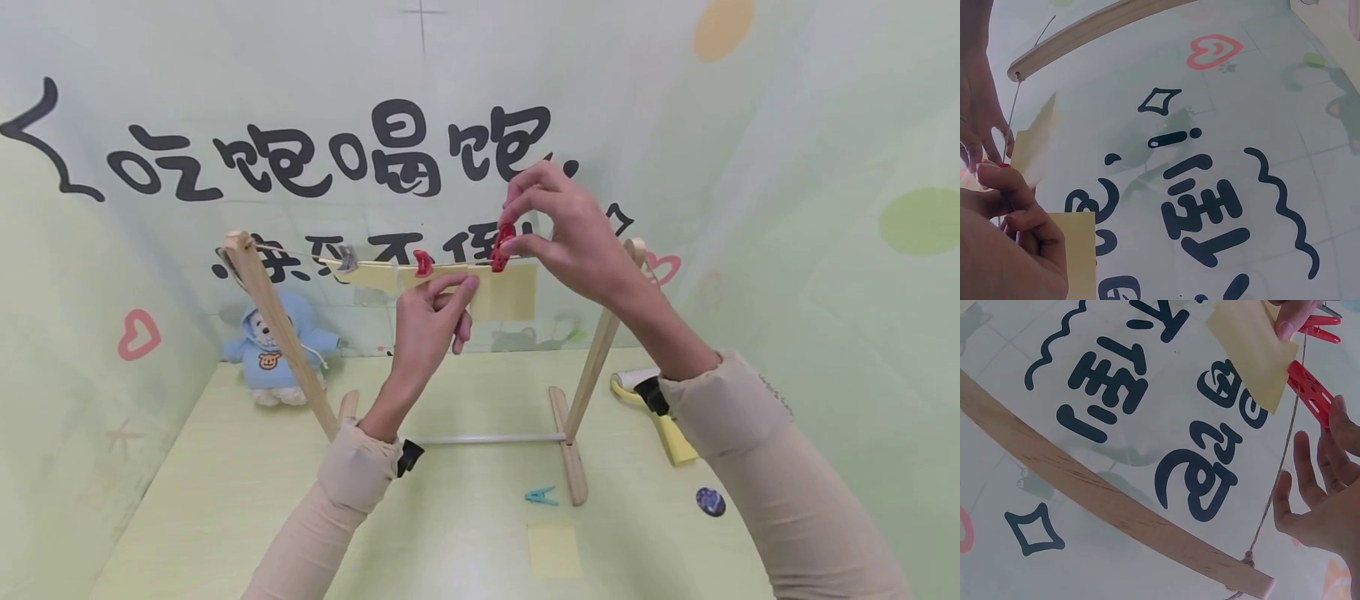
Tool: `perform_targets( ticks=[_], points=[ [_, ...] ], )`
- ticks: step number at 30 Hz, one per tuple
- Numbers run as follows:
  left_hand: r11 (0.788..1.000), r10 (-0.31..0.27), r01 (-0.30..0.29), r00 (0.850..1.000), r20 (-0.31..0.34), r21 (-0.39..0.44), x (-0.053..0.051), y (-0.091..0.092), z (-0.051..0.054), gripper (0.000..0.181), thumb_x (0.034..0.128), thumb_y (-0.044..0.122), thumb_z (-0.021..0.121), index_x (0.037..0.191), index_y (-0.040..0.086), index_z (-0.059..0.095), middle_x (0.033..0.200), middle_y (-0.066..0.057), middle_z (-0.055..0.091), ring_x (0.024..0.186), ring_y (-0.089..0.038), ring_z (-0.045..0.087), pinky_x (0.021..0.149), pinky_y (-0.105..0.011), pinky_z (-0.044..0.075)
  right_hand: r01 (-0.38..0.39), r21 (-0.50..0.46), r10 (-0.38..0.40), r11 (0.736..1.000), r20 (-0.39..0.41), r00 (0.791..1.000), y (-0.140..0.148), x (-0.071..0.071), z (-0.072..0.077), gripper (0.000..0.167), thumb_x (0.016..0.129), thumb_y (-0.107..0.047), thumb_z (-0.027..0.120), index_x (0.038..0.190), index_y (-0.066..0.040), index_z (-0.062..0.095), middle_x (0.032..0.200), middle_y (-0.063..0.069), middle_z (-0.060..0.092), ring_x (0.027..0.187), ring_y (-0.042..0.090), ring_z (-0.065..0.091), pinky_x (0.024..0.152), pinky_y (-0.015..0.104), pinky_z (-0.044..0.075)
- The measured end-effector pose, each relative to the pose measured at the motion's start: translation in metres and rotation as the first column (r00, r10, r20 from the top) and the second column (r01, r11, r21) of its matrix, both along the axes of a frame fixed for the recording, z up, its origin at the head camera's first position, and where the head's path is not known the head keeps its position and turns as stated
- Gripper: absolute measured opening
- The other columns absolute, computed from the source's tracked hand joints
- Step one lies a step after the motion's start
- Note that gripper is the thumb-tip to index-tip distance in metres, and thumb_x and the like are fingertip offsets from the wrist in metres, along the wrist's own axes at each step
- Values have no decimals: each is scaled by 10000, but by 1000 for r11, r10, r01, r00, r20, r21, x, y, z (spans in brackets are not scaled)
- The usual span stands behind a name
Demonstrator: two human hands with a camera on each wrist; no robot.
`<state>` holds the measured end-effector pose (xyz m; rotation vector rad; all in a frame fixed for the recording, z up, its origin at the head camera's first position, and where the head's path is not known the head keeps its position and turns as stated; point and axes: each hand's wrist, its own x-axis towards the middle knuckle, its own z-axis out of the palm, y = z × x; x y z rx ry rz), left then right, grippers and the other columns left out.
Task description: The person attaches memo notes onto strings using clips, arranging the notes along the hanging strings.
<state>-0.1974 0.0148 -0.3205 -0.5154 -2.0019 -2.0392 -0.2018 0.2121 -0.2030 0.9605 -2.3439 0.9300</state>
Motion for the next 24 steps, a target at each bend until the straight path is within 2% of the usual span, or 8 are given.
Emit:
perform_targets(
  ticks=[7,16,19,24],
  points=[
    [1000,4,-4,1000,-23,-8,0,0,1,235,1101,154,690,1220,-24,787,528,60,584,370,-63,477,398,-192,357,-19,10,19,1000,-9,1000,-2,-2,-1,211,846,95,884,1032,52,795,1166,152,636,1223,216,587,1049,177,426],
    [1000,11,-11,1000,-13,-15,0,0,4,248,1101,168,695,1228,-28,777,550,6,604,376,-75,484,406,-196,353,-2,12,2,1000,15,1000,-7,-4,-2,257,829,88,909,1060,54,801,1162,153,634,1254,272,583,1099,208,390],
    [1000,13,-13,1000,2,-19,0,1,5,247,1108,169,685,1215,-38,766,548,18,600,373,-70,481,404,-192,350,17,22,-17,1000,26,1000,-8,-3,-2,290,822,49,933,1085,42,809,1172,145,633,1255,278,574,1113,264,390],
    [1000,13,-12,1000,19,-17,1,2,5,244,1111,163,677,1178,-58,757,544,19,596,369,-68,475,397,-192,354,22,57,-24,998,25,999,-8,-2,-4,349,821,-1,947,1137,36,802,1206,164,635,1282,319,562,1156,448,409]
  ],
)
